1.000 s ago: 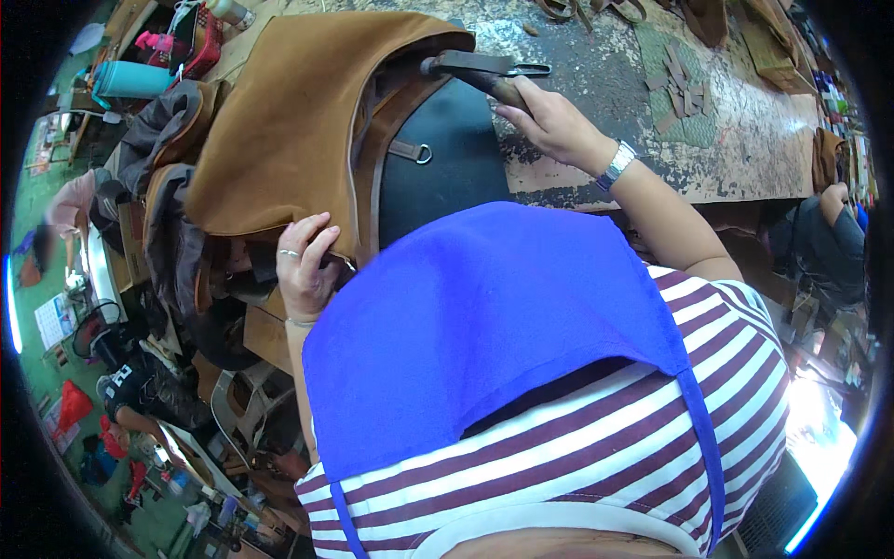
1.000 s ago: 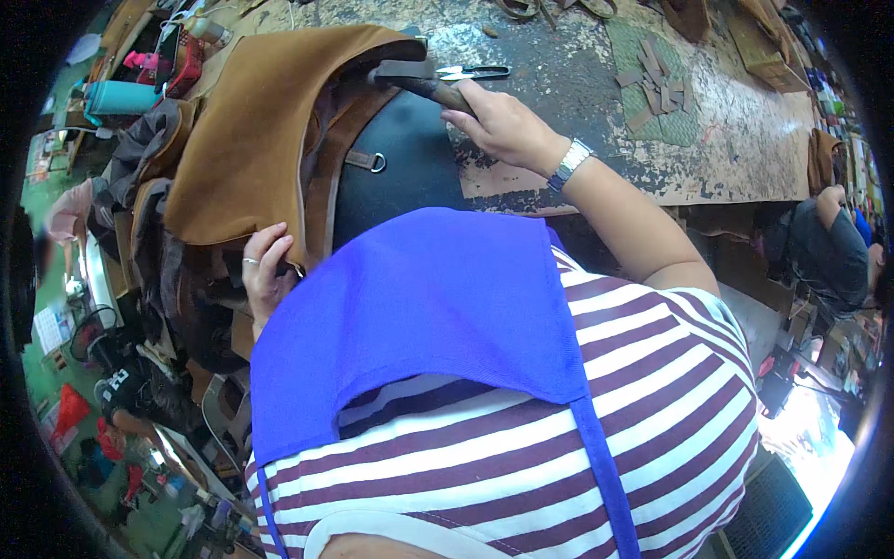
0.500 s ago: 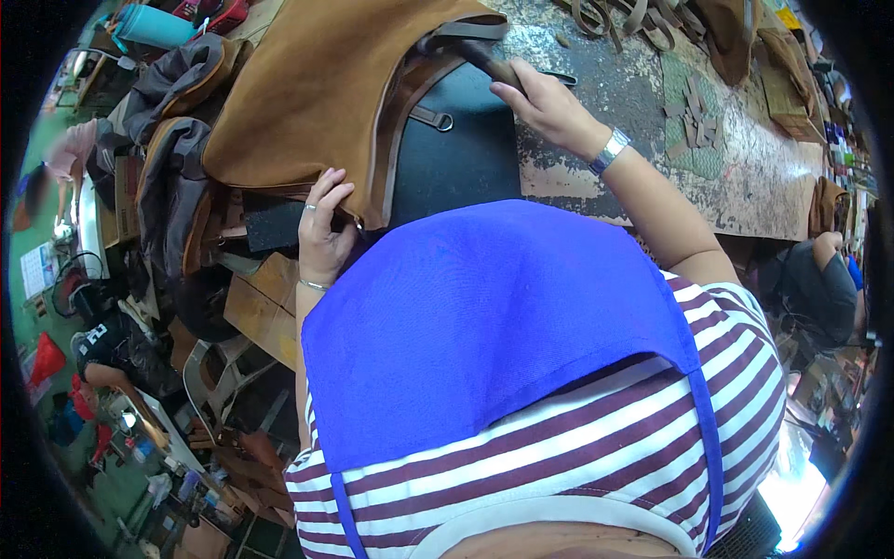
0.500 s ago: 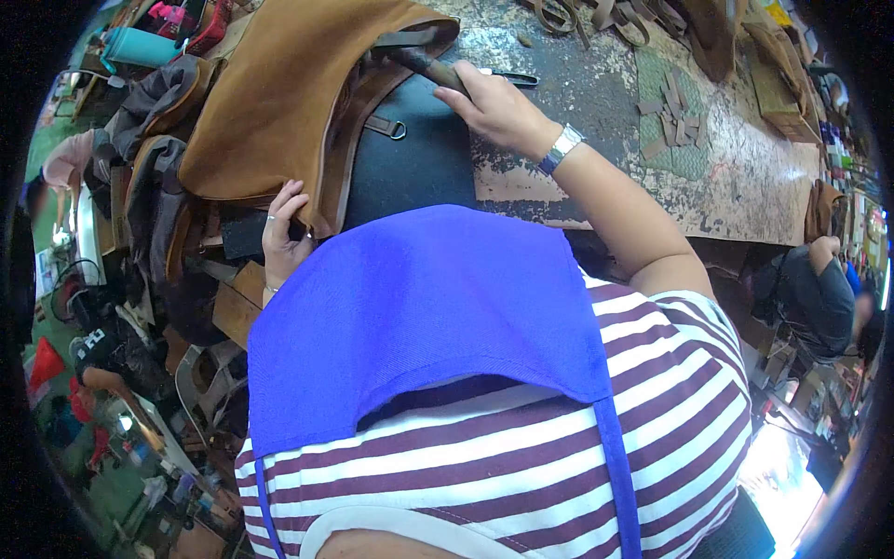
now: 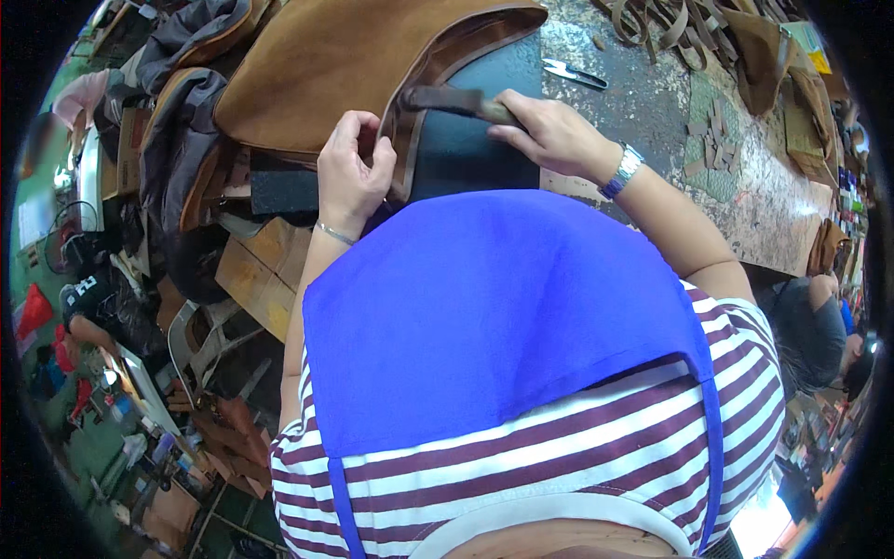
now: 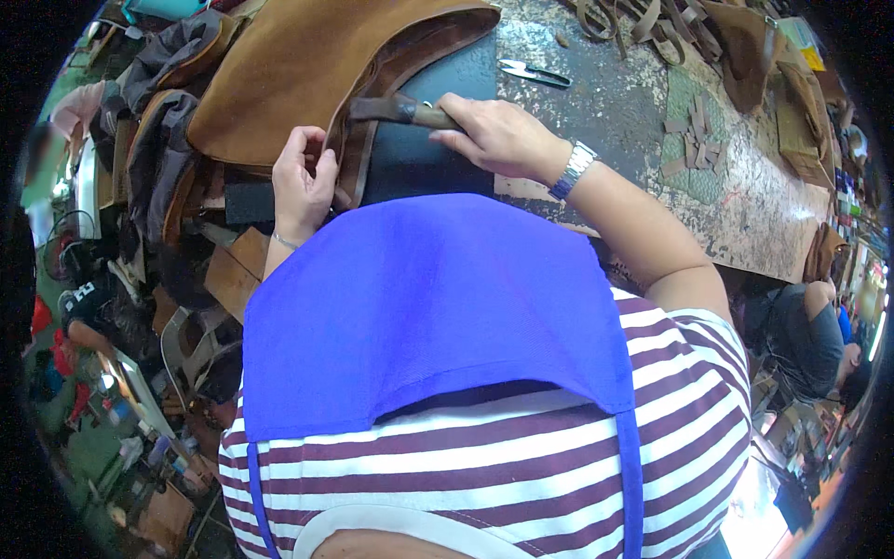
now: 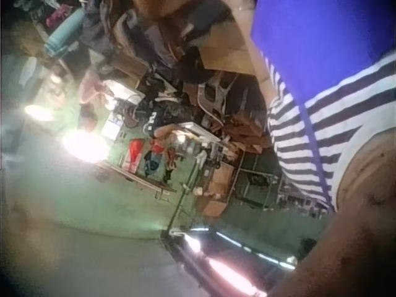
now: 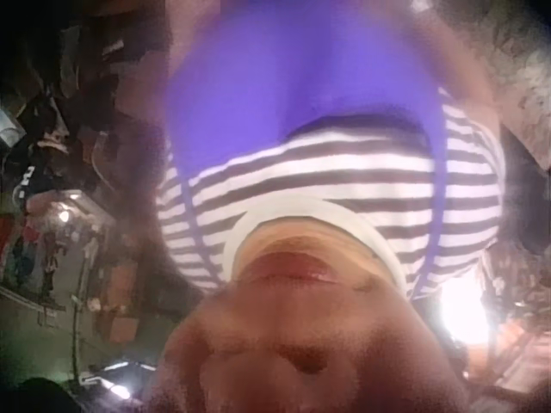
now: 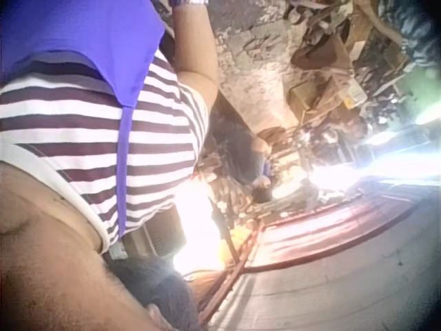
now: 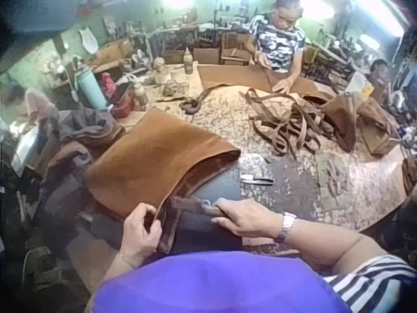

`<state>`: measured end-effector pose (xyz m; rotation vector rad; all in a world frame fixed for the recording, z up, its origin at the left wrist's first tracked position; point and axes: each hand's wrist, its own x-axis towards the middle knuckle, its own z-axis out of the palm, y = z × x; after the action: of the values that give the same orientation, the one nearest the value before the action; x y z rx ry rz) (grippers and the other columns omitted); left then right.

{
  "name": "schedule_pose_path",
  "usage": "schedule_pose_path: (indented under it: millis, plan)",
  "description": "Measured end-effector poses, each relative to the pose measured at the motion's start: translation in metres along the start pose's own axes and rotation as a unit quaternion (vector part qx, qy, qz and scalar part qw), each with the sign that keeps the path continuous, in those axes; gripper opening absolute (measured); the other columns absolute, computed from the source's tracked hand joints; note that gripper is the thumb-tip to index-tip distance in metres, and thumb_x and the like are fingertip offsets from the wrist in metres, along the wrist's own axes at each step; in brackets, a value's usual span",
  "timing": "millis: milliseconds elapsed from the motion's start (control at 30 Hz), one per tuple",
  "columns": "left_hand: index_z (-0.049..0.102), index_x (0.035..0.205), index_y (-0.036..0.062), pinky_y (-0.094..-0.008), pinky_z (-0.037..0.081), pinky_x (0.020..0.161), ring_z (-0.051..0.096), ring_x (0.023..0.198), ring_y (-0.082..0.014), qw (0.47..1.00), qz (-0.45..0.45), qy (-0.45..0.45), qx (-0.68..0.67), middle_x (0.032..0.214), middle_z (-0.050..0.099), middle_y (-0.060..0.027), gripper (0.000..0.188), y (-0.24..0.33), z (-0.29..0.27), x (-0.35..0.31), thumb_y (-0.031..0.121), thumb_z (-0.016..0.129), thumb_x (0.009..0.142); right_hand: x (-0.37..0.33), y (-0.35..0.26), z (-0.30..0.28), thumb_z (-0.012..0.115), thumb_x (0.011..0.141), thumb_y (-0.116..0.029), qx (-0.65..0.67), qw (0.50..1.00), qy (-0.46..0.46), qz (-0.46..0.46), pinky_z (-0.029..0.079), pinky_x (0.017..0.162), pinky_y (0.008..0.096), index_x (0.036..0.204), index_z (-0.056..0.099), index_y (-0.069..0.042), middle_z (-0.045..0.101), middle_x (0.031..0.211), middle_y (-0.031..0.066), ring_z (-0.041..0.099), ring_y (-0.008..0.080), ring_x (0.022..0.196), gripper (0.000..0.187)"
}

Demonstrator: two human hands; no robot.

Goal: The recorder is assembling components of a leather bag, including attaching trim and using a hammer and pliers to secure parts.

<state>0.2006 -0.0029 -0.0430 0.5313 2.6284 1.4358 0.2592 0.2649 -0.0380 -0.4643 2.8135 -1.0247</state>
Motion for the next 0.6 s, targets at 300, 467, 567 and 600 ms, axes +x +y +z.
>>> schedule_pose_path:
  millis: [300,467,567,600]
  plan:
    - [0.062,0.100,0.0008,-0.0294,0.048,0.077,0.061,0.084,-0.0174,0.988,0.136,-0.003,-0.073,0.089,0.065,-0.0097,0.024,0.002,-0.008,0.057,0.024,0.059,0.091,-0.003,-0.009,-0.001,0.052,0.094,-0.035,0.016,0.997,-0.073,-0.011,0.047,0.068,0.0502,0.098,0.047,-0.004,0.061,0.077,0.0233,0.060,0.0426,0.078,0.032]
    - [0.065,0.108,0.0058,-0.0369,0.044,0.096,0.056,0.112,-0.0296,0.894,0.341,0.070,0.283,0.106,0.066,-0.0157,0.030,0.052,0.041,0.138,0.024,0.065,0.084,0.001,-0.013,0.005,0.052,0.094,-0.034,-0.027,0.987,-0.155,-0.014,0.047,0.068,0.0509,0.098,0.049,-0.003,0.062,0.076,0.0231,0.061,0.0420,0.076,0.031]
    - [0.051,0.126,0.0057,-0.0437,0.045,0.096,0.058,0.110,-0.0326,0.883,0.192,-0.077,0.420,0.115,0.060,-0.0254,0.042,0.026,0.082,0.169,0.012,0.047,0.084,0.000,-0.029,-0.007,0.053,0.093,-0.037,-0.033,0.986,-0.162,0.001,0.048,0.067,0.0508,0.096,0.050,-0.004,0.062,0.074,0.0230,0.061,0.0422,0.074,0.033]
    - [0.052,0.124,0.0057,-0.0449,0.046,0.094,0.060,0.106,-0.0333,0.893,0.175,-0.111,0.400,0.112,0.061,-0.0253,0.041,0.037,0.081,0.177,0.010,0.044,0.085,-0.003,-0.025,-0.010,0.053,0.093,-0.037,-0.035,0.990,-0.134,0.029,0.048,0.067,0.0504,0.096,0.050,-0.004,0.062,0.074,0.0231,0.061,0.0424,0.075,0.034]
